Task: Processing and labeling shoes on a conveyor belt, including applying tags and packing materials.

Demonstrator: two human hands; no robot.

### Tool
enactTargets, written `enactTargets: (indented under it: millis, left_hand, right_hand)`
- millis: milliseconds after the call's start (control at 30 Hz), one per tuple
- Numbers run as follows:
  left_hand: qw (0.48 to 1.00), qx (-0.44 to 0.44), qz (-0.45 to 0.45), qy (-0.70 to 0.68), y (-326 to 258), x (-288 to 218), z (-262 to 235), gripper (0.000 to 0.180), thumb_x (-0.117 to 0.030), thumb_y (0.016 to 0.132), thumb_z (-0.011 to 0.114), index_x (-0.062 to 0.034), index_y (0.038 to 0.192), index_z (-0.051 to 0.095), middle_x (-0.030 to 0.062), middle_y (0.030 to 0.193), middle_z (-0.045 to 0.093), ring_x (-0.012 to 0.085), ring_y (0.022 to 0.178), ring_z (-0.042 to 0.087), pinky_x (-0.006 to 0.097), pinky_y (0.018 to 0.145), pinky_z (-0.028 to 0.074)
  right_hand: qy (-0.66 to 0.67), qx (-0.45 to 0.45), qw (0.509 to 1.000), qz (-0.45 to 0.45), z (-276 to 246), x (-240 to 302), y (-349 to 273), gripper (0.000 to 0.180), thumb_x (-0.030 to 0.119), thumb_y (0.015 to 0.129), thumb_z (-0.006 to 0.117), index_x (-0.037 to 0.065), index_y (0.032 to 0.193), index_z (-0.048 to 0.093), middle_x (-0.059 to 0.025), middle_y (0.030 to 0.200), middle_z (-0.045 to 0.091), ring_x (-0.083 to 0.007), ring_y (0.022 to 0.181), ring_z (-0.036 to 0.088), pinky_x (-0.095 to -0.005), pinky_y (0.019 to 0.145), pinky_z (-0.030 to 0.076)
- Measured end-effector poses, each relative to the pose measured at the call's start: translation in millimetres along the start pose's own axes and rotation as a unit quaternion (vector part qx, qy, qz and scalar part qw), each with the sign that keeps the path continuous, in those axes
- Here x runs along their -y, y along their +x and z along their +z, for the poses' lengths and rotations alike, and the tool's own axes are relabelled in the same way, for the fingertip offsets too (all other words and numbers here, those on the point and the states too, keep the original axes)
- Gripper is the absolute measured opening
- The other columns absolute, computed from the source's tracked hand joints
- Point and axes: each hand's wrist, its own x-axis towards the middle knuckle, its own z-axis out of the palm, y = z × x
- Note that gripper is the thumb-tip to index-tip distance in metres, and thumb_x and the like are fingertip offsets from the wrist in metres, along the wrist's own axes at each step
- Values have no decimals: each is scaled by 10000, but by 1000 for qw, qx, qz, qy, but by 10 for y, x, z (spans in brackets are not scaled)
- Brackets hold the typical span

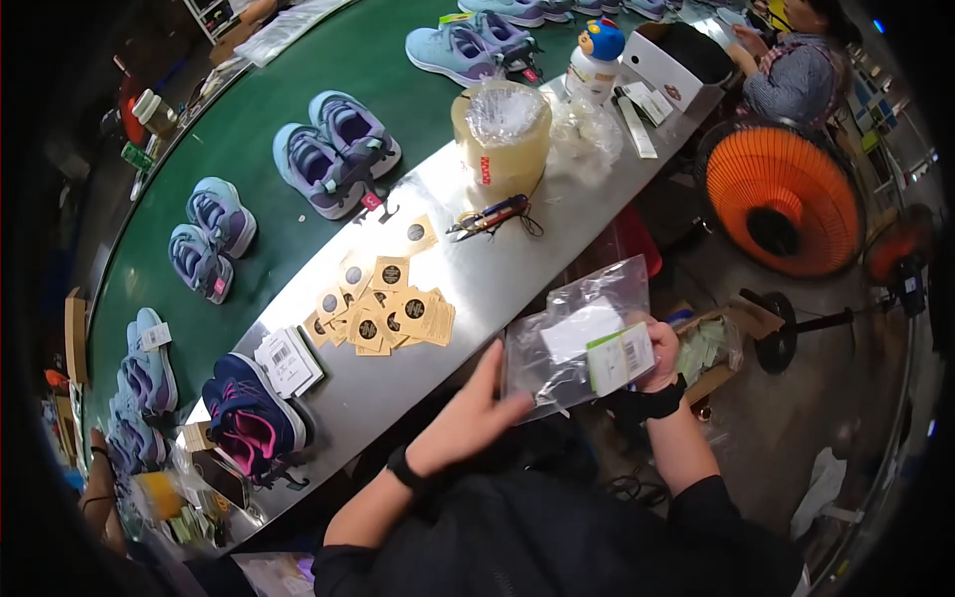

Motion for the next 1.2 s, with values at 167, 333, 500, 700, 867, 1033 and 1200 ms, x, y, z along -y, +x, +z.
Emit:
enactTargets:
  millis: [167,333,500,700,867,1033,1200]
  left_hand:
    - [951,-118,-4,-287,-132,181,-161,495,-3,836,490,-17,1284,278,59,905,560,114,761,559,234,693,458]
    - [932,-180,52,-311,-481,23,-283,511,32,787,553,-1,1249,338,50,823,555,112,665,554,231,571,475]
    - [939,-217,23,-264,-674,144,-385,279,6,761,620,-14,1012,499,24,756,549,78,608,532,201,522,452]
    - [950,-254,20,-182,-700,120,-263,163,-20,763,640,-27,823,488,9,725,541,49,600,500,192,513,408]
    - [957,-241,150,55,-581,74,-79,273,-30,757,600,-17,1010,500,46,810,553,105,651,524,216,579,434]
    - [960,-147,-11,-239,-724,40,-288,272,-109,848,525,5,1095,527,30,774,570,60,598,497,185,508,401]
    - [965,-166,-2,-204,-721,121,-295,84,-32,798,586,-8,869,550,13,732,550,51,594,482,182,525,406]
  right_hand:
    - [-118,-66,989,62,453,-239,-1,171,127,710,459,-20,704,544,-108,734,582,-199,665,570,-289,670,463]
    - [-223,-67,955,184,206,-497,36,131,80,720,465,-14,692,553,-66,712,589,-133,629,556,-232,600,441]
    - [-480,70,859,163,304,-787,54,45,4,749,524,0,780,556,-12,730,554,-60,678,500,-189,630,406]
    - [-634,11,763,-125,1021,-748,81,110,-18,715,577,-5,814,531,-46,723,530,-60,556,464,-203,503,378]
    - [-656,172,735,-16,1455,-1096,301,158,140,723,649,22,802,579,-30,643,585,-92,554,542,-223,524,422]
    - [-551,71,831,8,1360,-1131,273,96,95,776,604,-2,780,606,-48,608,593,-66,519,519,-219,484,403]
    - [-613,72,786,3,1390,-1137,248,146,129,759,633,2,716,575,-71,573,557,-96,502,520,-236,472,396]
